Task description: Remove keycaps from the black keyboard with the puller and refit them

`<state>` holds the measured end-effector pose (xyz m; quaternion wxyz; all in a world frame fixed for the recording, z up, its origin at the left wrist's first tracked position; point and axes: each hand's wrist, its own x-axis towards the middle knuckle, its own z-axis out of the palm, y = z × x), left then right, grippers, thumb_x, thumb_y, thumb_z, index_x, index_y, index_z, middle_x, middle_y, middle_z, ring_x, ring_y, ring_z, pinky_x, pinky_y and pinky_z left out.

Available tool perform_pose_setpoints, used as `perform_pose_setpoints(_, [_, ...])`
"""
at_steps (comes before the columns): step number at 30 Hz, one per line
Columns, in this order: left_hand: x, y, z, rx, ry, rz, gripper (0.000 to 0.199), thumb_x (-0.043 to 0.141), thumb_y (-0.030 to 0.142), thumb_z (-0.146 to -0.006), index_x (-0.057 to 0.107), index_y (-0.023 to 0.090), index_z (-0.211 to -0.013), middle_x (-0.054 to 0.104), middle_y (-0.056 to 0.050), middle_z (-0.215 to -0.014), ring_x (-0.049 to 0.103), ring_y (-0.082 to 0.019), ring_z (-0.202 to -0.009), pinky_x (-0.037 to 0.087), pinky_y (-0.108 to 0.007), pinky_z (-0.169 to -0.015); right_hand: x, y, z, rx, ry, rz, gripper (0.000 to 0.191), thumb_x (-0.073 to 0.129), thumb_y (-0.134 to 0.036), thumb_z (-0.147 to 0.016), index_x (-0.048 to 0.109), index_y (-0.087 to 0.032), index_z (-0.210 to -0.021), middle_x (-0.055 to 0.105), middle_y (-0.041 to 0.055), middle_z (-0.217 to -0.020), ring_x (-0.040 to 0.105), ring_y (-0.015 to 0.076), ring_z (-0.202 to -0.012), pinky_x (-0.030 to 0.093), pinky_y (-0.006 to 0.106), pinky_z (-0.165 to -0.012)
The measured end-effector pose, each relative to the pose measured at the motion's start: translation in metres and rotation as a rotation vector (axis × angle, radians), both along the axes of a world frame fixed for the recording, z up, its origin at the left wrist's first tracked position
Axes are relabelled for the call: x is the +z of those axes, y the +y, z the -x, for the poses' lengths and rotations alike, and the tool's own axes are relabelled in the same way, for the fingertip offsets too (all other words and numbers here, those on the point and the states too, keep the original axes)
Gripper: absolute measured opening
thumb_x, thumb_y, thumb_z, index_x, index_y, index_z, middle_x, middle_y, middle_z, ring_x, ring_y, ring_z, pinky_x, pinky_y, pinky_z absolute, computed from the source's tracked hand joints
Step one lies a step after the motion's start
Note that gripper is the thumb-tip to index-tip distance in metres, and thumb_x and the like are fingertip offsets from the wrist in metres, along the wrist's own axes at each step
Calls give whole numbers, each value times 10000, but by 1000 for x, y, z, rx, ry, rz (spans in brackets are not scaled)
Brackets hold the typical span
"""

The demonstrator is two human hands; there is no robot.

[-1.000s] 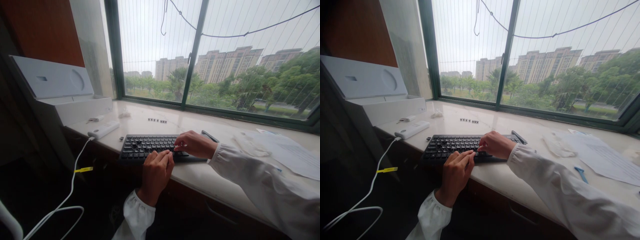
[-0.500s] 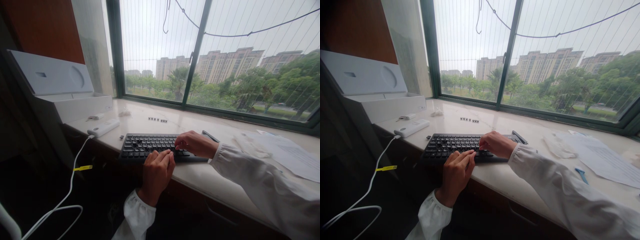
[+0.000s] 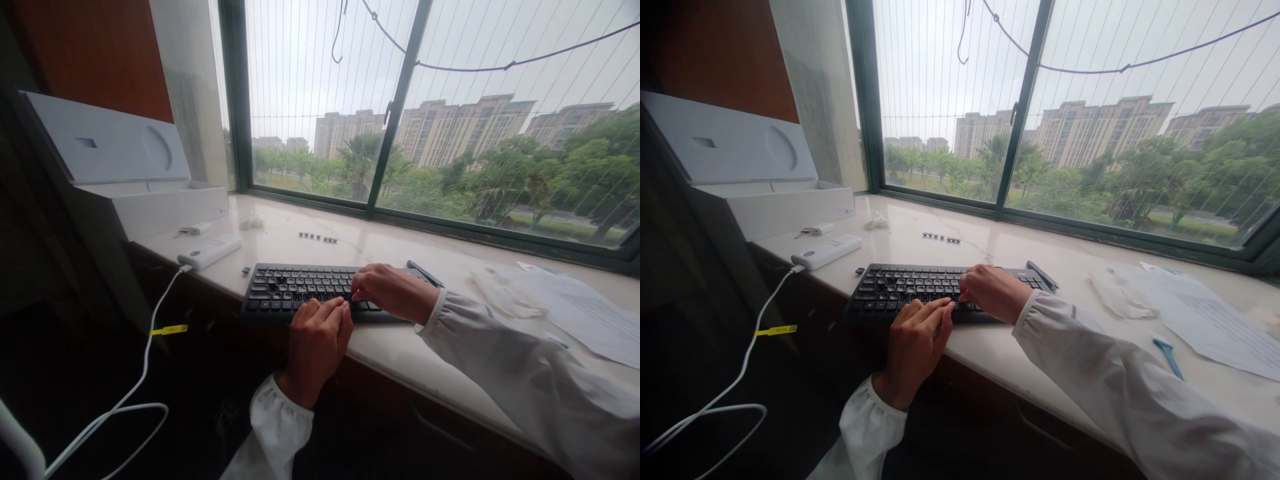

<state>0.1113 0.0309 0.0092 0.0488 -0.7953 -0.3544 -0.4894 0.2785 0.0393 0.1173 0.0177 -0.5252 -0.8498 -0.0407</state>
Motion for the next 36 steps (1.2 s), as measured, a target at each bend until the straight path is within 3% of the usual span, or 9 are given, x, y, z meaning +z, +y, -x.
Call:
perform_pose_setpoints(6, [0, -1, 1, -12, -8, 9, 216, 489, 258, -961, 702, 225, -957, 732, 22, -1062, 610, -190, -850, 472, -377, -800, 7, 5, 6, 28, -90, 41, 138, 607, -164, -861, 723, -122, -799, 702, 121, -776, 660, 188, -760, 416, 246, -635])
perform_pose_setpoints(14, [-1, -1, 2, -16, 4, 1, 209, 488, 252, -956, 696, 232, -954, 729, 11, -1066, 605, -196, -853, 470, -373, -791, 18, 19, 19, 63, -278, 83, 122, 646, -105, -772, 745, -108, -701, 701, 110, -665, 624, 159, -583, 343, 247, -510])
perform_pose_setpoints(19, [-2, 0, 1, -13, -2, 1, 206, 492, 255, -956, 696, 232, -950, 728, 11, -1070, 605, -195, -859, 463, -368, -795, 16, 24, 8, 75, 6, 160, 57, 733, -189, -743, 784, -185, -770, 731, 31, -689, 647, 126, -662, 413, 202, -605])
perform_pose_setpoints(23, [-3, 0, 1, -2, -11, -20, 200, 499, 244, -952, 698, 227, -959, 727, 21, -1077, 602, -191, -845, 455, -371, -774, 6, 16, -6, 25, 227, 132, 149, 711, -281, -782, 791, -176, -851, 742, 30, -705, 652, 120, -648, 432, 196, -622])
perform_pose_setpoints(29, [-3, 0, 0, 2, -28, -65, 180, 523, 229, -937, 703, 221, -944, 733, 13, -1058, 607, -190, -828, 457, -372, -762, 2, 6, -12, 39, 234, 109, 223, 613, -304, -849, 784, -169, -903, 753, 51, -756, 653, 126, -669, 429, 208, -646])
perform_pose_setpoints(36, [-4, 0, -1, 0, -35, -66, 168, 541, 222, -931, 708, 213, -938, 735, 19, -1053, 609, -186, -824, 465, -373, -772, 3, 6, -6, -13, 159, 60, 163, 634, -255, -840, 771, -172, -810, 720, 35, -680, 579, 104, -598, 379, 215, -610])
